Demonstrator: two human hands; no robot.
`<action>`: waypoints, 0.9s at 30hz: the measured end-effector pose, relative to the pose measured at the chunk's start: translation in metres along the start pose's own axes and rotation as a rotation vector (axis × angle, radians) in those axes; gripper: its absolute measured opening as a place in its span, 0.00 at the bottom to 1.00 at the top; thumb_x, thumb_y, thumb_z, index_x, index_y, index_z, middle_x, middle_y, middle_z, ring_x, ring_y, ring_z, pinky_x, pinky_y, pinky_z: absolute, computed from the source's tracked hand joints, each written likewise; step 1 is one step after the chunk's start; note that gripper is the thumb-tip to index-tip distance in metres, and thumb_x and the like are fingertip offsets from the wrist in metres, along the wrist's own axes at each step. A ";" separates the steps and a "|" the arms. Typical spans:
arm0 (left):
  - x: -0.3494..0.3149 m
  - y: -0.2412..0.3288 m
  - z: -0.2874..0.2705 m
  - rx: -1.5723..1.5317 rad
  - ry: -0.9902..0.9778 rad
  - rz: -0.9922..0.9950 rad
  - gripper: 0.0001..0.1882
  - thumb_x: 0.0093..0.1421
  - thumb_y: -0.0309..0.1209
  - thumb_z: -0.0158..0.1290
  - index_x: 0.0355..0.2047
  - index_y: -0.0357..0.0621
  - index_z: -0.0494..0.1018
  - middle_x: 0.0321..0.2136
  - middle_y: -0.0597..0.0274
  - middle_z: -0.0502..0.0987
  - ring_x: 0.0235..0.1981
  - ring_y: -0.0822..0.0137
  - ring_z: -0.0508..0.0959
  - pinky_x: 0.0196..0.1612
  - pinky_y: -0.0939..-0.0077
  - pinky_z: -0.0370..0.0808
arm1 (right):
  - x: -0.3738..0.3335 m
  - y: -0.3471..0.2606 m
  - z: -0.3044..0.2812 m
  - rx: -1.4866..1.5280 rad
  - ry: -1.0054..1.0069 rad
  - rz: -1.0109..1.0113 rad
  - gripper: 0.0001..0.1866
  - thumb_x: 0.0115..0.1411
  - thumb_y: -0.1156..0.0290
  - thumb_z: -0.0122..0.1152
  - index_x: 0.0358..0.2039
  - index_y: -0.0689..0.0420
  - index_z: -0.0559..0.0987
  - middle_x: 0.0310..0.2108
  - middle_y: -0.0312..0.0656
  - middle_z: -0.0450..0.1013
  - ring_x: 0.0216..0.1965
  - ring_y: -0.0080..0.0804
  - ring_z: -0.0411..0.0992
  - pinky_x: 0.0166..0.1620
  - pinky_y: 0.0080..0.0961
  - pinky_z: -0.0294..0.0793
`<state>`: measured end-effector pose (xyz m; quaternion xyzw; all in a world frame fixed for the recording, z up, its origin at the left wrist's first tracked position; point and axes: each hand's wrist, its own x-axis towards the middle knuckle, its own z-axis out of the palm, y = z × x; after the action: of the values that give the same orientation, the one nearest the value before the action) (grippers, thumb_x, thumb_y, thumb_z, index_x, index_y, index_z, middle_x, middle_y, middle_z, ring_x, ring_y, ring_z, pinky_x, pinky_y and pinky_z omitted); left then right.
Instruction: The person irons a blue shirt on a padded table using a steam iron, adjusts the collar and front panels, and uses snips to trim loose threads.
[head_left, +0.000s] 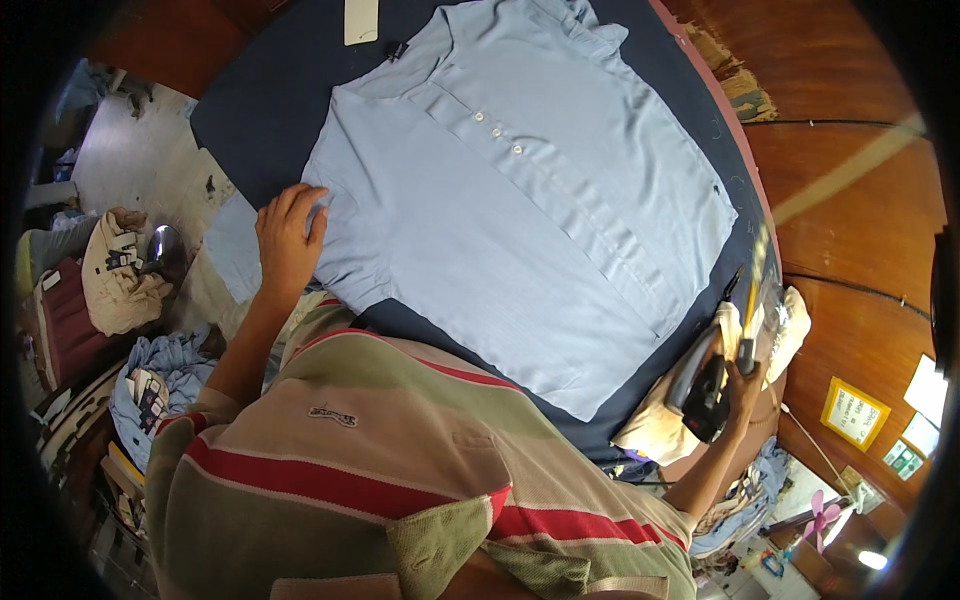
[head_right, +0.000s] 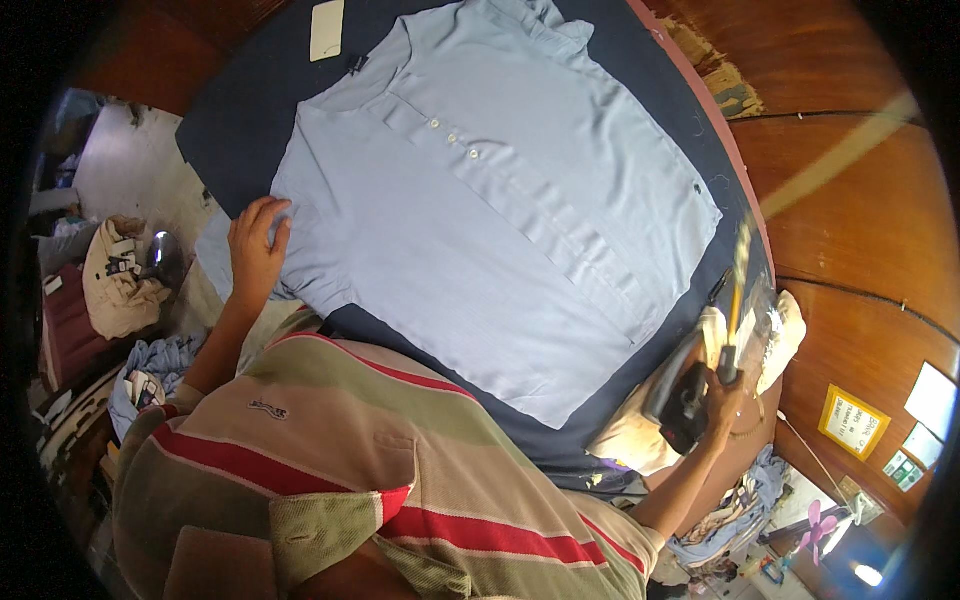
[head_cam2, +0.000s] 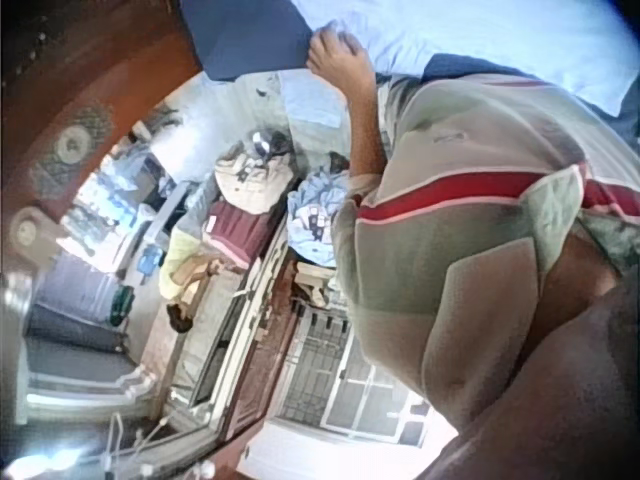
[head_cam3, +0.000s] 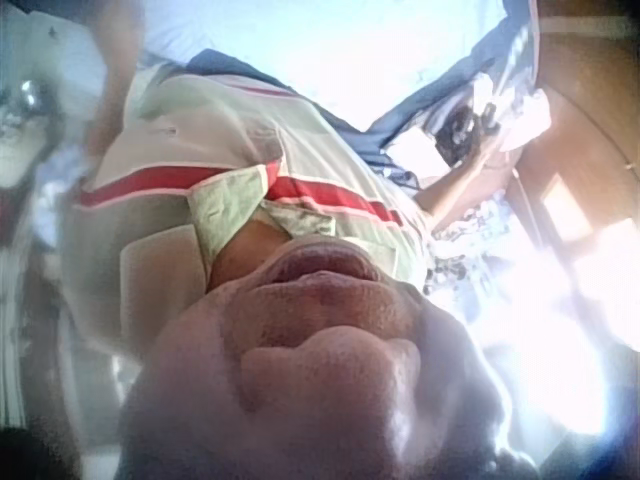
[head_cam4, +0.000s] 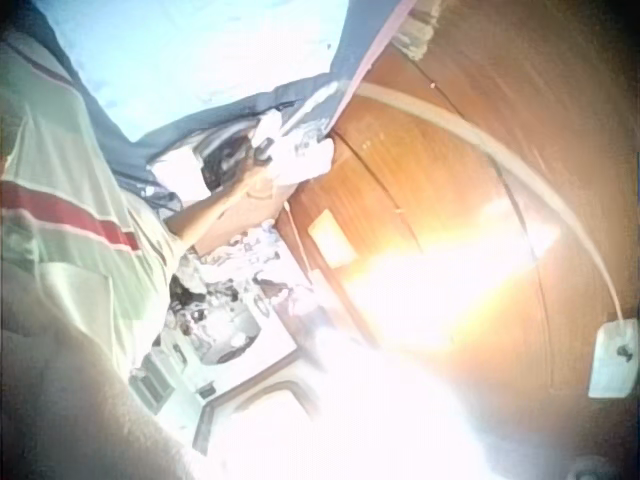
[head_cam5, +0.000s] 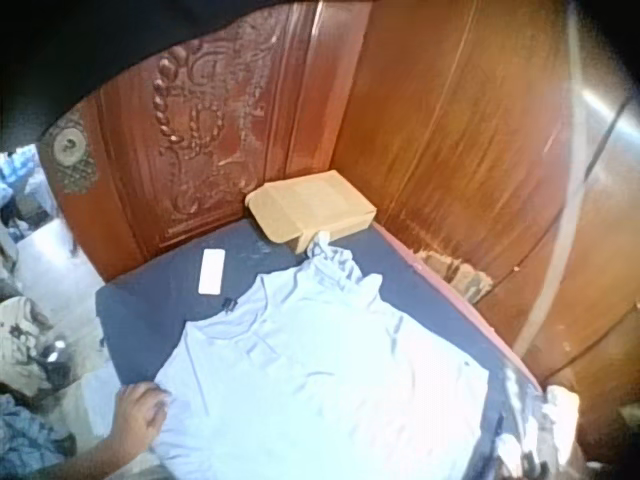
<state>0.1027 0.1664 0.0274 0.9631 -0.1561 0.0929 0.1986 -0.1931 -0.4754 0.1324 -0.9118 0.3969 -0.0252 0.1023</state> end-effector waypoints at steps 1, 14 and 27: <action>-0.005 0.004 -0.002 0.000 -0.007 -0.018 0.11 0.53 0.30 0.52 0.38 0.47 0.73 0.40 0.63 0.73 0.42 0.60 0.72 0.45 0.64 0.64 | 0.001 0.037 -0.004 0.048 0.041 0.073 0.23 0.46 0.61 0.66 0.38 0.64 0.72 0.24 0.43 0.72 0.25 0.31 0.70 0.28 0.28 0.69; -0.061 0.048 -0.008 -0.256 -0.047 -0.145 0.07 0.51 0.25 0.53 0.32 0.41 0.72 0.27 0.58 0.75 0.27 0.59 0.76 0.32 0.65 0.70 | 0.004 -0.013 0.021 -0.431 0.795 -0.142 0.25 0.52 0.58 0.60 0.49 0.54 0.71 0.47 0.49 0.69 0.47 0.48 0.68 0.42 0.41 0.70; 0.122 0.068 0.061 0.099 0.147 0.100 0.14 0.53 0.32 0.51 0.42 0.49 0.73 0.36 0.63 0.75 0.40 0.62 0.75 0.45 0.63 0.65 | 0.014 -0.427 0.204 0.722 -0.009 -1.020 0.09 0.51 0.75 0.57 0.34 0.57 0.78 0.36 0.45 0.73 0.38 0.45 0.70 0.42 0.35 0.69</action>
<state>0.2009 0.0494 0.0259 0.9533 -0.1845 0.1807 0.1568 0.1494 -0.1684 0.0209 -0.8945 -0.1226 -0.1995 0.3808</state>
